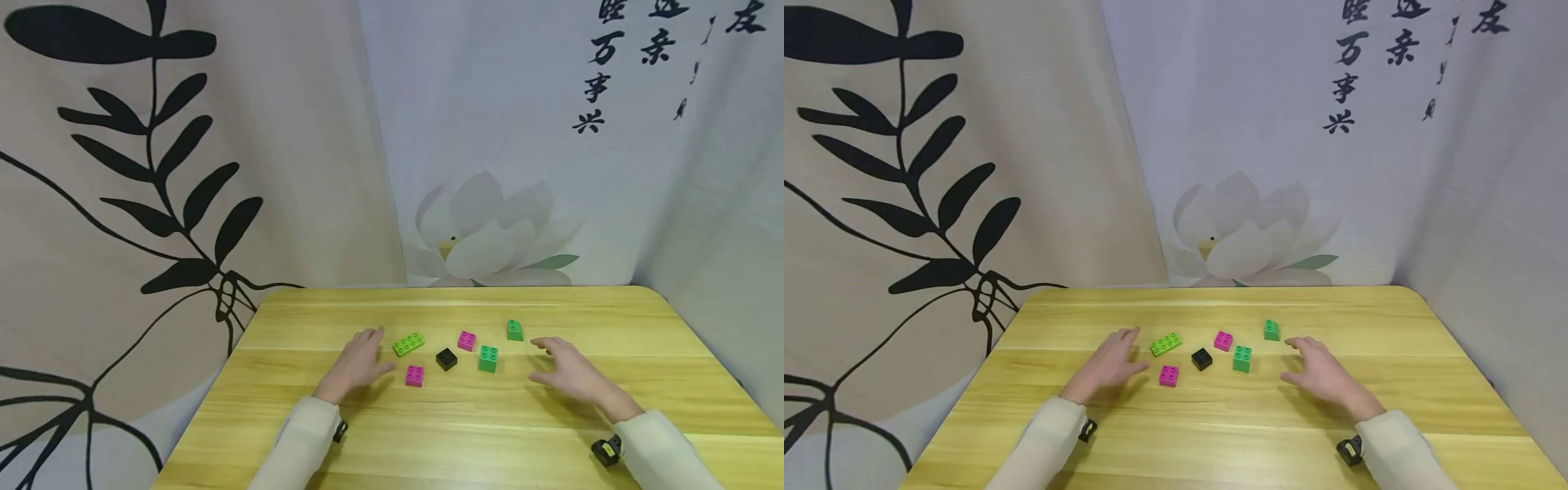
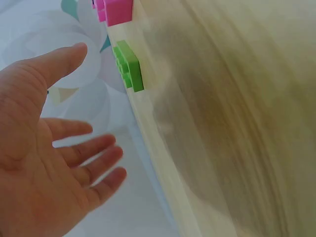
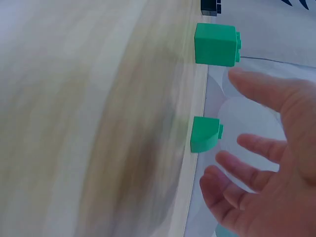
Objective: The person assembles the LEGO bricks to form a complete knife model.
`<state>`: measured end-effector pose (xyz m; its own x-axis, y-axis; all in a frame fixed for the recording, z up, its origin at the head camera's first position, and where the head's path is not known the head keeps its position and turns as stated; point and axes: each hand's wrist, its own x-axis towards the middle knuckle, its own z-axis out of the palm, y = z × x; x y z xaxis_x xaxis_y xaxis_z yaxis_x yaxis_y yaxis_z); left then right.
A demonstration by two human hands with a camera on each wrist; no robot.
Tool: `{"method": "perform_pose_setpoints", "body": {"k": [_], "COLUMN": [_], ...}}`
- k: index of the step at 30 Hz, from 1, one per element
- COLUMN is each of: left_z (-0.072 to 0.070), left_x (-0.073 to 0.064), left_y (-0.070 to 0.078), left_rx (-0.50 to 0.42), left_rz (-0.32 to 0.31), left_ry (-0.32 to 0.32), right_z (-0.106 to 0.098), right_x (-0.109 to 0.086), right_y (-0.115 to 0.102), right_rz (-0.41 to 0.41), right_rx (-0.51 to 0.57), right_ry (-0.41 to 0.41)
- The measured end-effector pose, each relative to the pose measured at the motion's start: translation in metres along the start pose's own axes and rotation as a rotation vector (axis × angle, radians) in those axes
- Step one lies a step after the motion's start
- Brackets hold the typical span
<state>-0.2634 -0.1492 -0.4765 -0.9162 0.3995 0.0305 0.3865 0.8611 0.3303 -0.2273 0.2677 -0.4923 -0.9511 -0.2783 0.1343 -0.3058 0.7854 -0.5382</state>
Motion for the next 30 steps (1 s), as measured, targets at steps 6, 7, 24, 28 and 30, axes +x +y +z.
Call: {"method": "perform_pose_setpoints", "body": {"k": [6, 7, 24, 28, 30], "left_z": [0.002, 0.003, 0.014, 0.019, 0.021], "left_x": [0.016, 0.019, 0.05, 0.054, 0.055], "left_y": [0.002, 0.002, 0.011, 0.011, 0.011], "left_rx": [-0.029, -0.03, -0.071, -0.074, -0.076], "left_rz": [0.012, 0.011, -0.017, -0.038, -0.047], "left_ry": [-0.028, -0.034, -0.096, -0.099, -0.104], "right_z": [0.007, 0.008, 0.03, 0.034, 0.036], "right_x": [0.01, 0.012, 0.041, 0.046, 0.048], "right_y": [-0.007, -0.008, -0.025, -0.027, -0.028], "right_rz": [-0.036, -0.036, -0.044, -0.037, -0.026], "right_rx": [0.033, 0.039, 0.114, 0.123, 0.135], "right_ry": [-0.039, -0.044, -0.131, -0.14, -0.146]}}
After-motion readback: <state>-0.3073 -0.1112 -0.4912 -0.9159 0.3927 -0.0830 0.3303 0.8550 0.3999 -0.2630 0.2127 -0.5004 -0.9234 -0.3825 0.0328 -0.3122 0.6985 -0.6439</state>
